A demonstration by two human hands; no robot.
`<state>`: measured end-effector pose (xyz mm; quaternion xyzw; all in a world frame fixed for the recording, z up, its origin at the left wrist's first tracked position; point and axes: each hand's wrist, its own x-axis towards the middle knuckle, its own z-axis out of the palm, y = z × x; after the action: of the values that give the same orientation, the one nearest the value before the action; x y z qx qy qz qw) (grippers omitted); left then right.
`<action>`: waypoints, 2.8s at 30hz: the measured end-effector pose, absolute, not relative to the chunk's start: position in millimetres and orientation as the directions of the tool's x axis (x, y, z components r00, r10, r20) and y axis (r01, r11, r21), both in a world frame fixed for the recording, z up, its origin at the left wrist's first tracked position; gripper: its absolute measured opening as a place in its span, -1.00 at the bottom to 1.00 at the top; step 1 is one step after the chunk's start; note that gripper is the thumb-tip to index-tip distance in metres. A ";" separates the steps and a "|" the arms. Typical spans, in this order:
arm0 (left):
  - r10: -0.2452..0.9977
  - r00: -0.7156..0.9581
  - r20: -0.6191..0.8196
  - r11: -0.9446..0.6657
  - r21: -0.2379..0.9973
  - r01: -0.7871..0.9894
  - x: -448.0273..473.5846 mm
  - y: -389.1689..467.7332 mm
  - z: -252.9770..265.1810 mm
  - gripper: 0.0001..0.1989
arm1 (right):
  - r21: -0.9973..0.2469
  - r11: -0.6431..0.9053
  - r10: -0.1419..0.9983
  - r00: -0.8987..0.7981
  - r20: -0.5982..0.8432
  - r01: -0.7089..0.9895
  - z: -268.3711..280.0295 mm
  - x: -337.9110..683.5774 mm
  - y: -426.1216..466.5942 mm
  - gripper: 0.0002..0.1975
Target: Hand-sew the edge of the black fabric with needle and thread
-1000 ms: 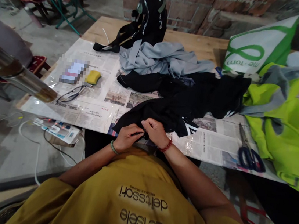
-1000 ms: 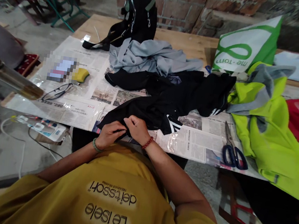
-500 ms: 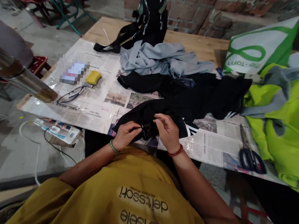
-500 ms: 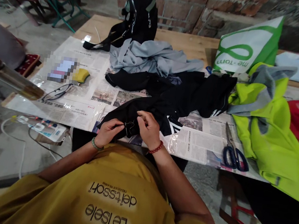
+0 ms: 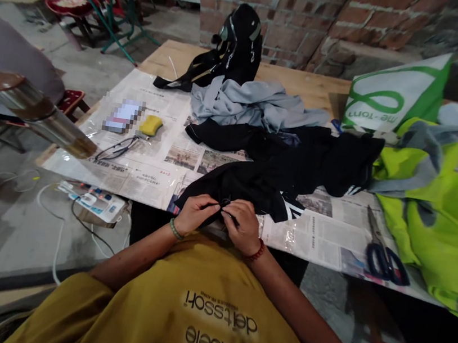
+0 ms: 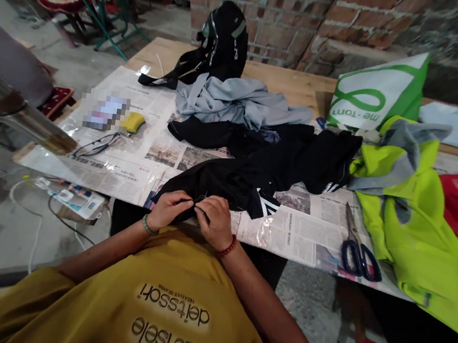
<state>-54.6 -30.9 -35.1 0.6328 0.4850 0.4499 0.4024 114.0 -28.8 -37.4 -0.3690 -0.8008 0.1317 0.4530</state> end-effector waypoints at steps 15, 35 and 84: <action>0.972 0.172 0.158 -0.199 0.948 0.250 -56.2 -29.2 -32.5 -0.79 | -0.677 0.589 0.802 -0.212 0.559 0.441 -39.0 110.9 -27.8 -0.95; 0.971 0.179 0.160 -0.212 0.920 0.331 -54.3 -28.4 -31.0 -0.80 | -0.623 0.655 0.740 -0.196 0.644 0.427 -25.5 104.0 -27.1 -0.86; 0.958 0.212 0.196 -0.244 0.942 0.233 -57.1 -28.0 -28.8 -0.80 | -0.942 -0.146 0.967 -0.244 -0.072 -0.302 9.8 104.3 0.9 -0.75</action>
<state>-57.1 -28.0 -28.8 0.6576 0.4525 0.4352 0.4164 104.3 0.9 9.8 -0.3792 -0.4387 0.6553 0.4841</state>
